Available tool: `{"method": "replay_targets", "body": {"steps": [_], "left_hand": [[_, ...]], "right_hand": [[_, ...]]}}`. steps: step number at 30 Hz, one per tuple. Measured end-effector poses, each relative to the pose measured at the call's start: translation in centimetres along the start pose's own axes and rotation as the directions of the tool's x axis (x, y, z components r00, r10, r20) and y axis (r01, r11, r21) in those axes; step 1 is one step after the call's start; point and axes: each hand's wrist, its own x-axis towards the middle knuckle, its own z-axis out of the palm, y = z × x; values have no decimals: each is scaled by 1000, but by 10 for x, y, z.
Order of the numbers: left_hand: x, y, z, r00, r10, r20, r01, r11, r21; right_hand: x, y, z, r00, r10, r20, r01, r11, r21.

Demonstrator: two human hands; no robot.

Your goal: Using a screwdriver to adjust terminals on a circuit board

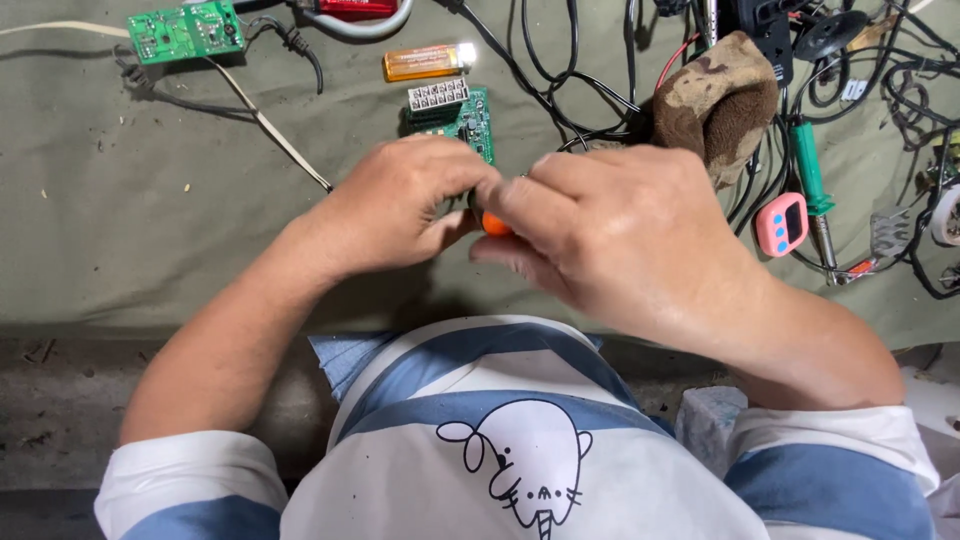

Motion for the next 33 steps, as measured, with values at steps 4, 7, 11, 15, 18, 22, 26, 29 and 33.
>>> {"method": "replay_targets", "body": {"steps": [4,7,11,15,18,22,26,29,33], "left_hand": [[-1,-1,1,999,28,25,-28,1000,9],[2,3,-2,999,-16,34,16,1000,6],[5,7,-5,999,33,-33,-34,999,-40],[0,-1,-3,999,34,18,-34,999,-23],[2,2,-5,1000,30,5,-30,998,-47],[2,-2,-1,999,12,-43,-11,1000,14],[1,1,1,994,72,-85,-72,997,-5],[-2,-3,1,994,88,-66,-89,996,-1],[-1,-4,-1,993,115,-38,-116,993,-29]], "right_hand": [[5,0,-12,1000,-12,20,9,989,148],[1,0,-5,998,-65,24,60,982,179],[-2,0,2,1000,23,-7,-23,1000,10],[4,1,-11,996,-60,60,41,957,286],[3,1,-9,999,-33,10,31,980,198],[0,6,10,997,74,38,-71,994,-77],[2,3,12,997,69,-32,-71,996,-52],[7,1,-2,999,39,-36,-36,996,85],[9,-2,-3,996,-75,-50,84,977,197]]}}
